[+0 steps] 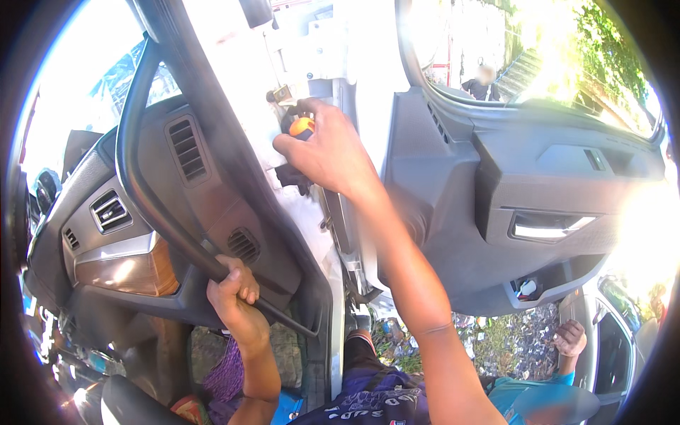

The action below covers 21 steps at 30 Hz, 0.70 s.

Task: The person uses a screwdriver to remove screws from the interior door panel of a white car. They then move a wooden stool and continue to work on the door mechanism, eventually removing the door panel.

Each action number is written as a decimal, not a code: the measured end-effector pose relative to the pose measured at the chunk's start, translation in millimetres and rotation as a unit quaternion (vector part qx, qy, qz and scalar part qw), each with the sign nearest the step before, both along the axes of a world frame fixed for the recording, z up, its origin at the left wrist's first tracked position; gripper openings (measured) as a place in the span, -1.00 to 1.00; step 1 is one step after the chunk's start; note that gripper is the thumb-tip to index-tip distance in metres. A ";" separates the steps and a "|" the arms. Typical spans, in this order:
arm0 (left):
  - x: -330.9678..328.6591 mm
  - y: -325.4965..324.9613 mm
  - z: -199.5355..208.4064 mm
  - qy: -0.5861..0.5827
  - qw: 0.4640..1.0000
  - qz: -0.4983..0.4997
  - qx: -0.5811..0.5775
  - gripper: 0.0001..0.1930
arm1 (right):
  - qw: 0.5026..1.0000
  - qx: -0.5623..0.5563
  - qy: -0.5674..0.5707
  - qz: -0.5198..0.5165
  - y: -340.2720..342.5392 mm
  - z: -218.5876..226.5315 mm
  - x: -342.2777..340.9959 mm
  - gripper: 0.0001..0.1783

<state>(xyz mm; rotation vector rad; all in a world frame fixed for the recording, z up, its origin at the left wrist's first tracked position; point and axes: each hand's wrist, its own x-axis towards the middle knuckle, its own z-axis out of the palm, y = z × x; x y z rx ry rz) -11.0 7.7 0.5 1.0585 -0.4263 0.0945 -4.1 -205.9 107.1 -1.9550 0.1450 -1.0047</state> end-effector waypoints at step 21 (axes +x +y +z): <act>-4.0 -9.2 0.7 -0.016 0.999 0.050 0.008 -0.85 | 0.986 -0.077 0.016 0.148 -18.1 -2.7 -6.6 -0.38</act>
